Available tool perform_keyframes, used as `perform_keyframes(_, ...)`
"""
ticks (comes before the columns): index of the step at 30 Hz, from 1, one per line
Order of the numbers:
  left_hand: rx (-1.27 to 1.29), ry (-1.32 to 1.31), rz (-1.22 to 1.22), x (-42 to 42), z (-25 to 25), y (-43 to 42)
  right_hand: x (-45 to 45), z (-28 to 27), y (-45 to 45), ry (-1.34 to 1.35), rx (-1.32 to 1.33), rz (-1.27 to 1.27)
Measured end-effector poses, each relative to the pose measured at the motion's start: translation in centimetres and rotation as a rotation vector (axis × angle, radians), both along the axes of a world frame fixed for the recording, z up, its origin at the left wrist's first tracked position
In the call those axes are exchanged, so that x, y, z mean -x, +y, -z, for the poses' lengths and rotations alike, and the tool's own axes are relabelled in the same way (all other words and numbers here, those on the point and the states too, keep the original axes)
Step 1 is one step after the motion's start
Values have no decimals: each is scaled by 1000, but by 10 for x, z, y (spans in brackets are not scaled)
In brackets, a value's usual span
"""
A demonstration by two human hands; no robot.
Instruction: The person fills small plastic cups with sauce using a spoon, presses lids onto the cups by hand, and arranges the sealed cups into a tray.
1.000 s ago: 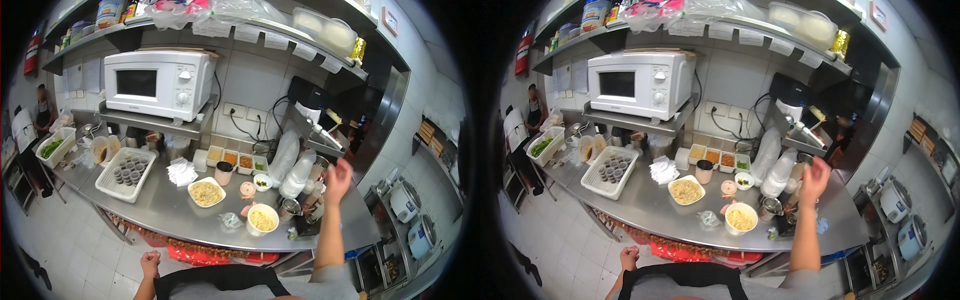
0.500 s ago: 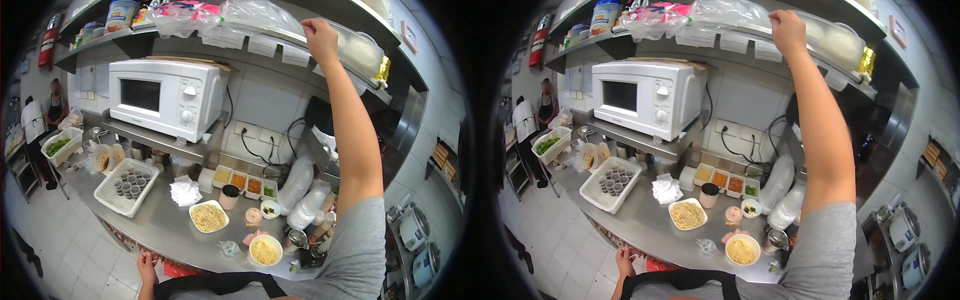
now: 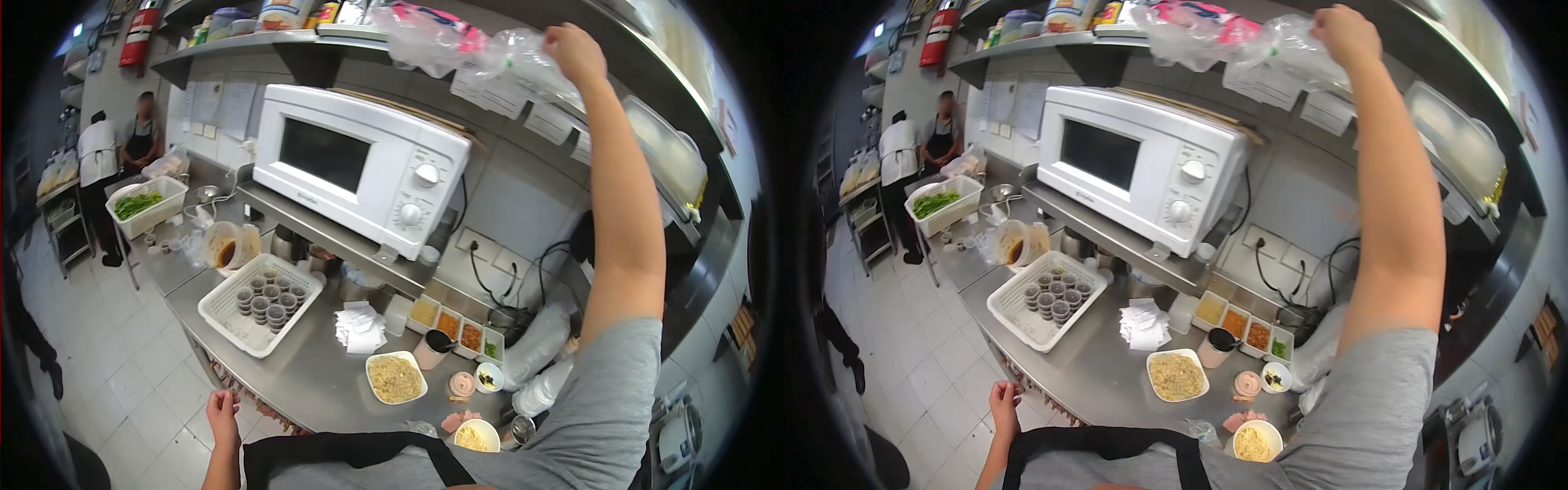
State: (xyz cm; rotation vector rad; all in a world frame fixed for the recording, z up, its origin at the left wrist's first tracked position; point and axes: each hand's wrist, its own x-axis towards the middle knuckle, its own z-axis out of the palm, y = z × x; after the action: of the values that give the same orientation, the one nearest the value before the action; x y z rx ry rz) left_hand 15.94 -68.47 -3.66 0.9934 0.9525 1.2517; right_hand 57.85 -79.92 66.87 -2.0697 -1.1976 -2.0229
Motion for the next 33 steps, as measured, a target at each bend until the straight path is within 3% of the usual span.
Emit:
perform_keyframes(2, 7, 2, 12, 3, -2, 8, -8, -6, -5, 61, -202, -141)
perform_keyframes(5, 6, 29, 31, 6, 1, 21, 3, -4, -18, 182, -478, -101)
perform_keyframes(11, 25, 33, 35, 2, -8, 18, -37, -37, -35, 101, -395, 726)
perform_keyframes(13, -3, 45, 61, 1, -15, 12, -41, -13, -43, 70, -441, 347)
perform_keyframes(17, -91, 65, 97, -2, -10, 2, -3, 40, -88, 7, -769, -1668)
perform_keyframes(19, -133, 93, 145, -6, -8, -4, 20, 85, -128, 8, -662, -1445)
perform_keyframes(20, -139, 92, 171, -10, -5, -5, 37, 122, -160, 185, -651, -1300)
perform_keyframes(21, -129, 78, 206, -15, -1, -5, 41, 149, -182, 210, -636, -1414)
perform_keyframes(22, -120, 61, 238, -20, 1, -6, 37, 178, -207, 265, -632, -1372)
perform_keyframes(23, -126, 61, 270, -26, 0, -7, 33, 208, -231, 319, -626, -1327)
perform_keyframes(24, -137, 53, 317, -33, -2, -10, 24, 247, -256, 403, -623, -1125)
perform_keyframes(26, -155, 29, 398, -47, -11, -18, 18, 326, -287, 668, -730, -922)
perform_keyframes(28, -153, 104, 458, -58, -25, -30, 23, 404, -306, 1084, -786, -433)
perform_keyframes(30, -170, 123, 539, -67, -25, -39, -8, 495, -326, 1418, -745, -327)
perform_keyframes(31, -179, 124, 583, -72, -23, -45, -5, 523, -320, 1481, -717, -137)
perform_keyframes(32, -159, 139, 652, -78, -24, -54, -20, 561, -329, 1577, -612, -196)
perform_keyframes(33, -139, 151, 716, -87, -25, -65, -19, 580, -324, 1593, -532, -46)
